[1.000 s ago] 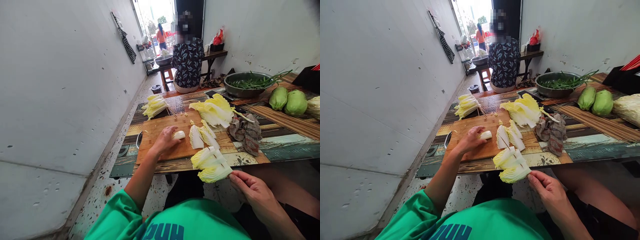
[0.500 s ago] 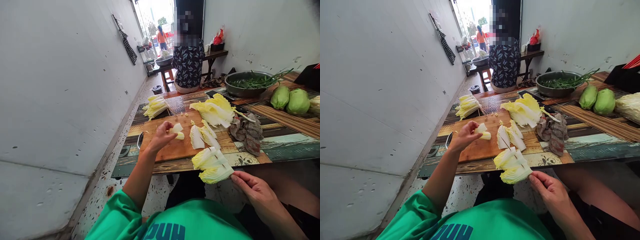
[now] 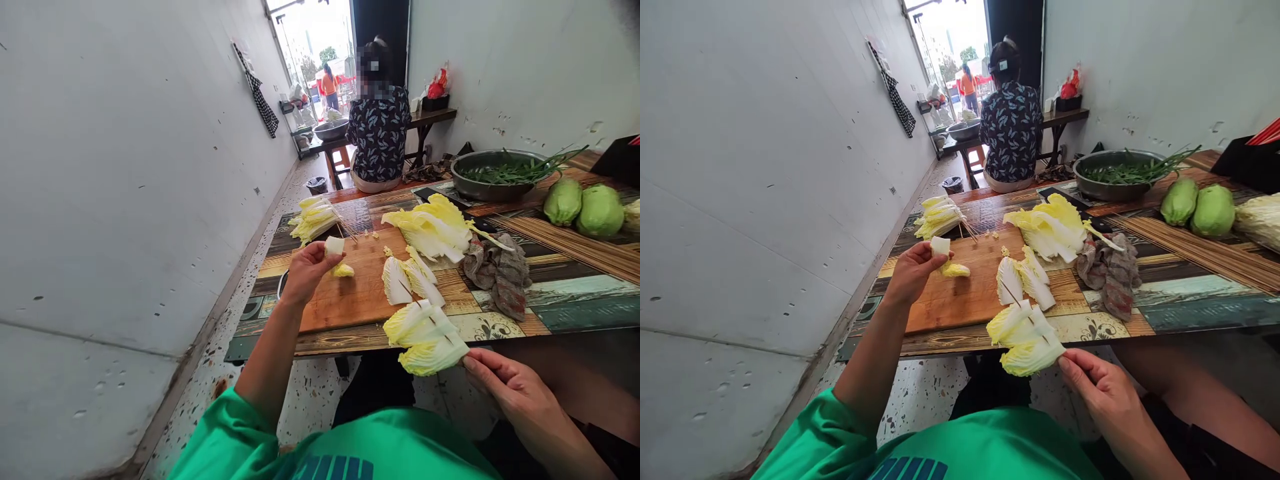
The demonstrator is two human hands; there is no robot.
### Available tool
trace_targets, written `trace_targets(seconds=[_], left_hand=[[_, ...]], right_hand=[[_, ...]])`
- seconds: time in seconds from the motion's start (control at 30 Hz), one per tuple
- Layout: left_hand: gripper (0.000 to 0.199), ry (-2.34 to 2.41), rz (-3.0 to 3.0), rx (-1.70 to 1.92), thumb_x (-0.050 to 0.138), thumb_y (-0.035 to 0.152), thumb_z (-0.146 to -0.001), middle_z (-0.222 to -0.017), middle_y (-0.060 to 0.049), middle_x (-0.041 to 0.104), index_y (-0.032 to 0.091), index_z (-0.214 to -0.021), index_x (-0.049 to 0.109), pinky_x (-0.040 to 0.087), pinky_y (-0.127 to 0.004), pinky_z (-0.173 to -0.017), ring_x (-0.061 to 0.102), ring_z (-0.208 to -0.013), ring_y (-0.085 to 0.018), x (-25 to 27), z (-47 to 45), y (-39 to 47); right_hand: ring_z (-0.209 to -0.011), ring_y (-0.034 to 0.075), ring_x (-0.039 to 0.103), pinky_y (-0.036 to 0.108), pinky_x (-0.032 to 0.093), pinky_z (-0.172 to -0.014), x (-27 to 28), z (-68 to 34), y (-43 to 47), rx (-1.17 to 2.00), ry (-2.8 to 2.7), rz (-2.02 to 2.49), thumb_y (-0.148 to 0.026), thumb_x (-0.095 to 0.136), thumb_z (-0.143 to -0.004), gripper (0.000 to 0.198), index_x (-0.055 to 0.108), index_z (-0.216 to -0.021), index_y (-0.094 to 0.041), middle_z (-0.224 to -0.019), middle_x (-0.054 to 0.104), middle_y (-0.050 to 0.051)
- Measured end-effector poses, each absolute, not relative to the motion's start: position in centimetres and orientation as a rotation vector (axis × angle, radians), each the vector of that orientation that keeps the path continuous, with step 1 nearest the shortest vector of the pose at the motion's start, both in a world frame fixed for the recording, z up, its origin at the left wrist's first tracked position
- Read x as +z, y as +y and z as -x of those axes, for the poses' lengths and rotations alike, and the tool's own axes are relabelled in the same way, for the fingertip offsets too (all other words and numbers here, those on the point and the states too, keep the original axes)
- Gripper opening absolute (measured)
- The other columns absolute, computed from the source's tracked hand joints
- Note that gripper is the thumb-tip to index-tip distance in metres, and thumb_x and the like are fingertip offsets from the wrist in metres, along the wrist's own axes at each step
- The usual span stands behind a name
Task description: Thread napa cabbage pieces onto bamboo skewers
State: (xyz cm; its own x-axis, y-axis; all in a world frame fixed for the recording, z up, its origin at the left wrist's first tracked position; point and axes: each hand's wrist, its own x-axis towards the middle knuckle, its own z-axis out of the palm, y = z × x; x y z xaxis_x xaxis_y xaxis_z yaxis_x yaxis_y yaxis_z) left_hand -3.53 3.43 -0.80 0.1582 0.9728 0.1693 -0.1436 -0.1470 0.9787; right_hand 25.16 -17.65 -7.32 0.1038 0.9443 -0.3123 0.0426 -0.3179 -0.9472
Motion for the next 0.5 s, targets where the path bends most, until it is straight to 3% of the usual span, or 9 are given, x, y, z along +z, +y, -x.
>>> trace_targets(seconds=[0.17,0.37,0.5], left_hand=[[0.049,0.864,-1.178,1.413,0.091,0.044,-0.053,-0.076,-0.001,0.075,0.02,-0.086,0.064,0.053,-0.03,-0.073,0.072,-0.078,-0.018,-1.2,2.9,2.9],[0.044,0.83,-1.169,1.723,0.088,0.045,-0.061,-0.081,0.001,0.076,0.023,-0.089,0.062,0.053,-0.032,-0.081,0.072,-0.082,-0.017,0.2,2.6,2.2],[0.045,0.802,-1.178,1.533,0.087,0.048,-0.061,-0.077,0.001,0.074,0.022,-0.088,0.062,0.054,-0.033,-0.077,0.072,-0.079,-0.019,0.4,1.9,1.1]], right_hand=[[-0.087,0.031,0.072,0.037,0.059,-0.079,-6.1,-24.7,-17.3,1.263,-1.07,1.575,-0.073,0.07,-0.068,0.057,0.081,-0.089,-0.021,-0.092,0.079,0.011],[-0.085,0.031,0.073,0.036,0.059,-0.077,-6.5,-25.0,-17.7,1.277,-1.074,1.596,-0.071,0.07,-0.07,0.056,0.081,-0.093,-0.021,-0.092,0.079,0.011],[-0.086,0.03,0.072,0.032,0.058,-0.071,-6.9,-25.1,-17.9,1.275,-1.08,1.591,-0.067,0.074,-0.069,0.054,0.081,-0.097,-0.021,-0.09,0.078,0.009]])
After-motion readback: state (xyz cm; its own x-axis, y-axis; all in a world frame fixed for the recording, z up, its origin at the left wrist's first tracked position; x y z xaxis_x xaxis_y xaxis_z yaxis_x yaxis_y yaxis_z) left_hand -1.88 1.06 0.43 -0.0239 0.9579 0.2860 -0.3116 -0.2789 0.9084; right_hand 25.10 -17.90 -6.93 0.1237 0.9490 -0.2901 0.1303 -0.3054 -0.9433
